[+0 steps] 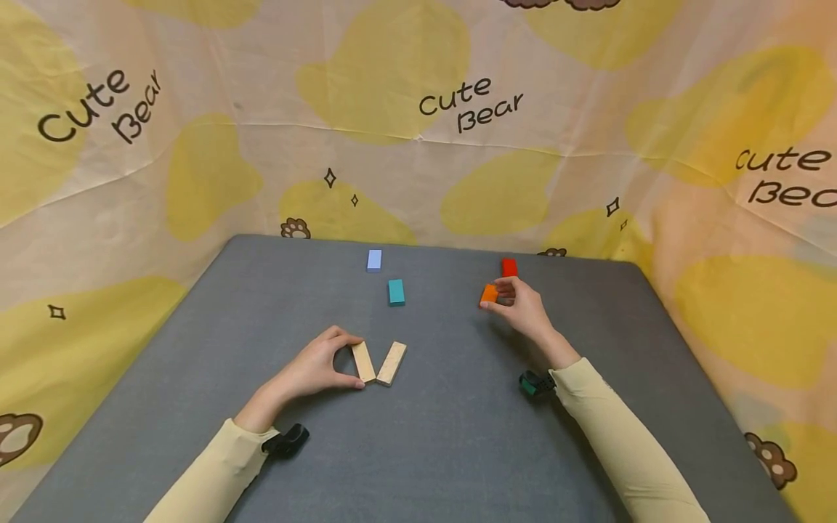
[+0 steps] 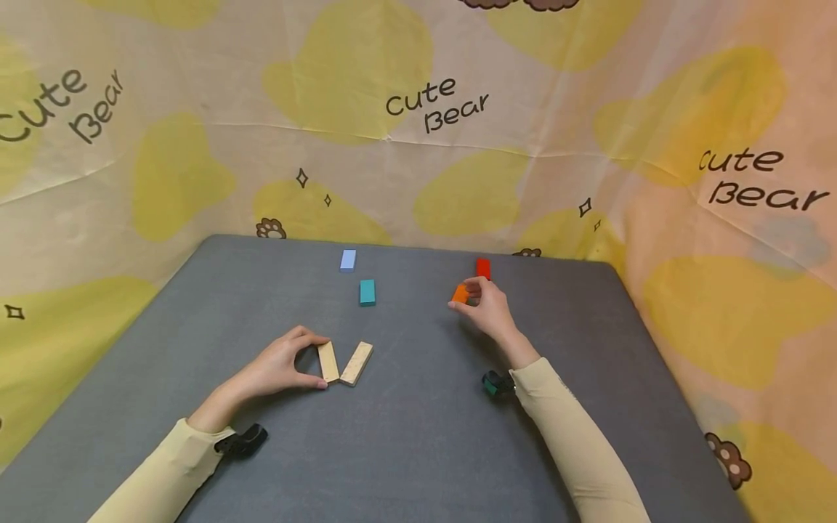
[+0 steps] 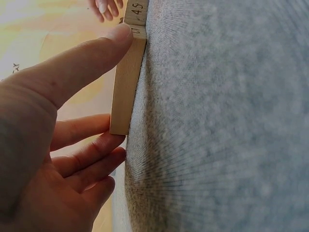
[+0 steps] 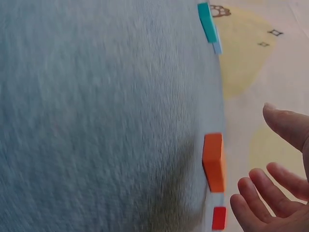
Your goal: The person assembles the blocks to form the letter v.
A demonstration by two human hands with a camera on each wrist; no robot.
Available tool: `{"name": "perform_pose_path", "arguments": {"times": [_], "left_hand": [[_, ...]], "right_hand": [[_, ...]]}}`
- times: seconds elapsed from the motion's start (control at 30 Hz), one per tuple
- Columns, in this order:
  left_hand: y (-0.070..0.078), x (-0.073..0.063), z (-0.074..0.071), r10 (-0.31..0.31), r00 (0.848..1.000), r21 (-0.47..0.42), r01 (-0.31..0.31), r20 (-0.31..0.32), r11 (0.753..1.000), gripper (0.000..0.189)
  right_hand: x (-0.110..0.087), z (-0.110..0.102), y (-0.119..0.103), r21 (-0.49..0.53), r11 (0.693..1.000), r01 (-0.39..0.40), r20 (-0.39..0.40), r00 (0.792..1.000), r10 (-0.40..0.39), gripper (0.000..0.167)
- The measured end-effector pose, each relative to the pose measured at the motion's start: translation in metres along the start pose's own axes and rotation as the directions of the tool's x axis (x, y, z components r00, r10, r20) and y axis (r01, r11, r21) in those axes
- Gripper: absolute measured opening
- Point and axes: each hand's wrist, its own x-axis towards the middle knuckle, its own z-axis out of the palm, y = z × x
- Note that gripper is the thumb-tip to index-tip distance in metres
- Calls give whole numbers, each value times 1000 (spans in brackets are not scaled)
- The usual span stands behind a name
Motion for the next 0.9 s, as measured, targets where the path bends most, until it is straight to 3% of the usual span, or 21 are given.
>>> {"name": "perform_pose_path", "arguments": {"times": [0.43,0.9], "left_hand": [[-1,0,0,-5,1000,1,5,8,1000,75],[-1,1,0,-11,1000,2,11,13,1000,74]], "right_hand": [[8,-8,14,-46,998,-49,-25,999,48,61],[18,-2,23,-46,994,-99,30,994,101,62]]}}
